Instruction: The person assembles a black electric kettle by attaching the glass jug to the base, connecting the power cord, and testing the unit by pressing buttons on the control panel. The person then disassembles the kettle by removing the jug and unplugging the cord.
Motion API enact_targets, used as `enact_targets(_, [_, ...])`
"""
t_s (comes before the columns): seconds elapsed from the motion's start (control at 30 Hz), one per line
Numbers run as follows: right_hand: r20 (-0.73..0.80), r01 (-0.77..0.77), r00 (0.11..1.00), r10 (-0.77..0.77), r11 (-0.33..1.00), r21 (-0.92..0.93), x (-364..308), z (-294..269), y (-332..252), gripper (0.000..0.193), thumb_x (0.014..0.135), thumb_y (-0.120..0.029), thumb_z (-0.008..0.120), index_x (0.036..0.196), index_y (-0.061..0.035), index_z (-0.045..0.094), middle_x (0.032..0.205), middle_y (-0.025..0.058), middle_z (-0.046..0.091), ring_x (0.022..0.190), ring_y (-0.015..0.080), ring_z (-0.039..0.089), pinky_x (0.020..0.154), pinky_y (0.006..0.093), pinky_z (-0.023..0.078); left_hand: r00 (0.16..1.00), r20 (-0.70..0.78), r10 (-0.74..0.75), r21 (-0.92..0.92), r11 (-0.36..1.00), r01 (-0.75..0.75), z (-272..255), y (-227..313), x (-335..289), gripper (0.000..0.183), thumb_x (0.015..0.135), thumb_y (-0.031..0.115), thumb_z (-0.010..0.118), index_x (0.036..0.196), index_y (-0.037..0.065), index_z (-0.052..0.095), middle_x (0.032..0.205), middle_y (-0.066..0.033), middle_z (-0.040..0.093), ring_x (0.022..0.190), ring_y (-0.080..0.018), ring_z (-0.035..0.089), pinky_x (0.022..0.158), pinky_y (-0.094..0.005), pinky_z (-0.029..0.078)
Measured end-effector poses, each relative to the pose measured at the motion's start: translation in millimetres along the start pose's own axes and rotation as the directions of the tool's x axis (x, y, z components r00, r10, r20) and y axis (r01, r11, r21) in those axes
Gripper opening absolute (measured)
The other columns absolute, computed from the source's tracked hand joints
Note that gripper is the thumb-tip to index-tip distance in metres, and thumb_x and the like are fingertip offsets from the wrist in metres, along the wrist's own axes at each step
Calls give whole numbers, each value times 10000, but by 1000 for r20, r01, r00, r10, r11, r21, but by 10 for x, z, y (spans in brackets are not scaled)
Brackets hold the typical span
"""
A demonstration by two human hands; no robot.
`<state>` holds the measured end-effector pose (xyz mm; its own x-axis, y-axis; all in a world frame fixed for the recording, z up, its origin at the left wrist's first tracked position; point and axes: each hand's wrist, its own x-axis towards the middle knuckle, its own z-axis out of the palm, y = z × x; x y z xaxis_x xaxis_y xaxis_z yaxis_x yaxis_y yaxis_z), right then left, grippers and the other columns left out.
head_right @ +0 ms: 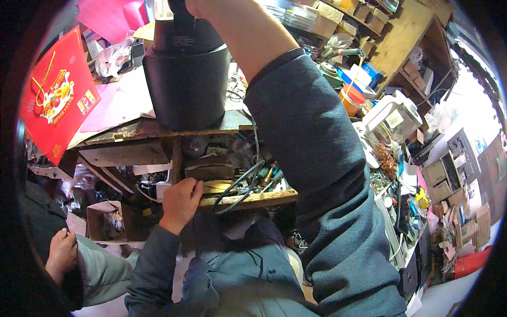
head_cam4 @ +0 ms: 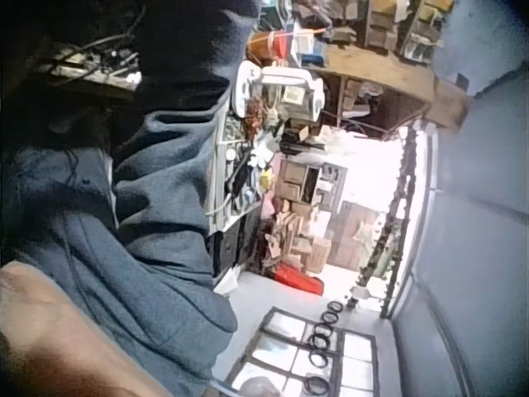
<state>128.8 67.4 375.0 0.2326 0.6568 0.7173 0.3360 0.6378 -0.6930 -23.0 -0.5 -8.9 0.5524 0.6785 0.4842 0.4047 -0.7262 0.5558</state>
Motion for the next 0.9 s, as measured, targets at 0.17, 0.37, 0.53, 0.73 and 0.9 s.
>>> enact_targets(0.17, [121, -12, 993, -12, 980, 198, 189, -194, 181, 167, 864, -85, 700, 751, -72, 579, 618, 15, 521, 494, 165, 512, 503, 334, 454, 1000, -24, 11, -11, 1000, -11, 12, -30, 29, 260, 964, 238, 700, 786, 80, 597, 766, -136, 660, 703, -402, 661, 589, -501, 506])
enact_targets(0.37, [364, -70, 929, -65, 936, 346, 241, -847, 261, 197, 975, -71, 596, 803, -144, 531, 672, -33, 446, 540, 125, 441, 522, 302, 358, 1000, -6, 15, 23, 1000, -14, 14, 0, 53, 259, 972, 238, 685, 787, 78, 601, 774, -135, 668, 698, -401, 663, 592, -502, 511])
enact_targets(0.53, [476, -167, 875, -93, 864, 476, 366, -1256, 583, 295, 1013, -137, 538, 721, -166, 501, 602, -41, 406, 487, 126, 374, 508, 302, 326, 999, -6, -51, -12, 999, 51, -36, -16, 17, 254, 959, 226, 702, 786, 57, 625, 760, -188, 655, 718, -439, 644, 606, -522, 485])
enact_targets(0.73, [474, -189, 879, -45, 881, 434, 440, -1684, 616, 367, 1019, -162, 573, 662, -161, 488, 576, -43, 415, 428, 101, 360, 458, 283, 311, 1000, 0, -3, 24, 1000, 3, 15, 8, 28, 258, 973, 264, 682, 793, 91, 617, 775, -126, 664, 696, -393, 665, 586, -497, 520])
enact_targets(0.9, [248, -140, 968, 36, 898, 417, 197, -1430, 474, 231, 1027, -152, 598, 821, -168, 497, 605, -75, 338, 491, 91, 380, 510, 291, 374, 1000, -7, 4, 12, 1000, -4, 26, 5, 2, 245, 973, 259, 682, 817, 79, 625, 781, -141, 672, 706, -398, 670, 588, -501, 519])
